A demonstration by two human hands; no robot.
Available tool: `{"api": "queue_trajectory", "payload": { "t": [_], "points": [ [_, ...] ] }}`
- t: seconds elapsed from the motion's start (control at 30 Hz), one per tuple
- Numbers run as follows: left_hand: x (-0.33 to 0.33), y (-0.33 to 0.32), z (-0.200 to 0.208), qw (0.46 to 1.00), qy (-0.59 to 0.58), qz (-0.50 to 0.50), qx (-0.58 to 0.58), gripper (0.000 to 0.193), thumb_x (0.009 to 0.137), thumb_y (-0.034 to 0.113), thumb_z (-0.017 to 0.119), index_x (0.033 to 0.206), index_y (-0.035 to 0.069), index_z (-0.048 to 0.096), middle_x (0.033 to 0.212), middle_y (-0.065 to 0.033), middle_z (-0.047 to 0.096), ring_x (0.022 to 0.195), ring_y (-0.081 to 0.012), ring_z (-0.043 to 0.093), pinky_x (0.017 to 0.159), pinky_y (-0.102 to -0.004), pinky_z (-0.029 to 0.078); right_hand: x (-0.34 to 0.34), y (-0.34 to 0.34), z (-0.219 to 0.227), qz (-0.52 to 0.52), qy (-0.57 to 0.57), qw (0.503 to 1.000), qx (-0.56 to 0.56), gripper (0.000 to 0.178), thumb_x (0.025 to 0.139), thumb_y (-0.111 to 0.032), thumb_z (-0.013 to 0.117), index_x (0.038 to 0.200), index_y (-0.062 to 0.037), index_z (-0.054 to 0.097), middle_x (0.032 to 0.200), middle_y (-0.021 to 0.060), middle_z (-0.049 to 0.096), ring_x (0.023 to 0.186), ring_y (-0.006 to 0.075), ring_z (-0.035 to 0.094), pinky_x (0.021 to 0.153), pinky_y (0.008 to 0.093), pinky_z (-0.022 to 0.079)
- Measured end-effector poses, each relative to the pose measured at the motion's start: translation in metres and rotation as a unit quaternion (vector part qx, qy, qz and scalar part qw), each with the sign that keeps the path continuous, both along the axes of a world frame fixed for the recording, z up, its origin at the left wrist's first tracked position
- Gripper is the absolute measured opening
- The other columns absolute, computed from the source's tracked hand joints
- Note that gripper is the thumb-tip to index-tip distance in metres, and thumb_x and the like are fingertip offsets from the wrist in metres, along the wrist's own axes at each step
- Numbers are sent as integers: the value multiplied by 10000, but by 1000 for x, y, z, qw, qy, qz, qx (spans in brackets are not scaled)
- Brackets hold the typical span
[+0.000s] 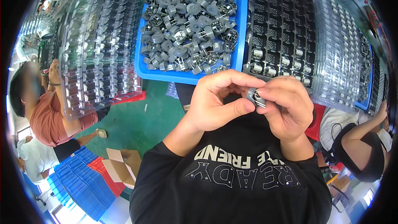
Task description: Inspect and sort small electronic components from a bulk bin into specialized trays.
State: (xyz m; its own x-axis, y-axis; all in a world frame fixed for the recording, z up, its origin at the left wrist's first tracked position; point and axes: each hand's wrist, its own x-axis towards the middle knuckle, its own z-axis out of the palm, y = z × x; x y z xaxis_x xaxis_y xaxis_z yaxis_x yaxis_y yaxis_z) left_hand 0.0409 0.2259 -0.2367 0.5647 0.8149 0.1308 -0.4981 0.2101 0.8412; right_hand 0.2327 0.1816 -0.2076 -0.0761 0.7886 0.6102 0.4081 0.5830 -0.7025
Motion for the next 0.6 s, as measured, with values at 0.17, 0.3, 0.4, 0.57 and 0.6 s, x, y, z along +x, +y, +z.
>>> {"api": "queue_trajectory", "payload": {
  "t": [0.17,0.3,0.4,0.57,0.6],
  "points": [
    [0,0,3,997,59,42,36,400,807,9,851,1149,-67,658,1167,-204,688,1099,-277,688,959,-400,560,-4,2,1,-46,44,998,-9,235,758,-9,842,965,-22,730,922,99,703,822,224,681,704,327,538],
    [6,4,-2,970,147,124,147,387,791,3,850,1158,7,725,1125,-114,734,917,-145,684,805,-292,572,0,3,4,-49,23,994,-100,169,746,47,780,877,-17,694,863,110,677,850,242,676,753,321,533],
    [6,15,12,899,312,178,249,479,742,27,874,1194,26,715,1132,-113,738,932,-165,690,832,-294,558,23,15,9,-83,-93,984,-130,117,788,17,770,869,-11,690,855,103,683,796,238,672,723,326,522],
    [-2,63,26,649,523,309,457,549,720,85,851,1247,100,701,1139,-96,705,990,-286,635,901,-399,499,65,39,6,-255,-349,887,-164,70,836,-7,691,881,-23,639,855,132,634,828,331,637,726,429,511],
    [-1,68,28,647,524,310,459,549,720,85,851,1247,100,701,1139,-96,705,990,-286,635,901,-399,499,66,45,3,-255,-346,888,-162,70,836,-7,691,881,-23,639,855,132,634,828,331,637,726,429,511]
  ]
}}
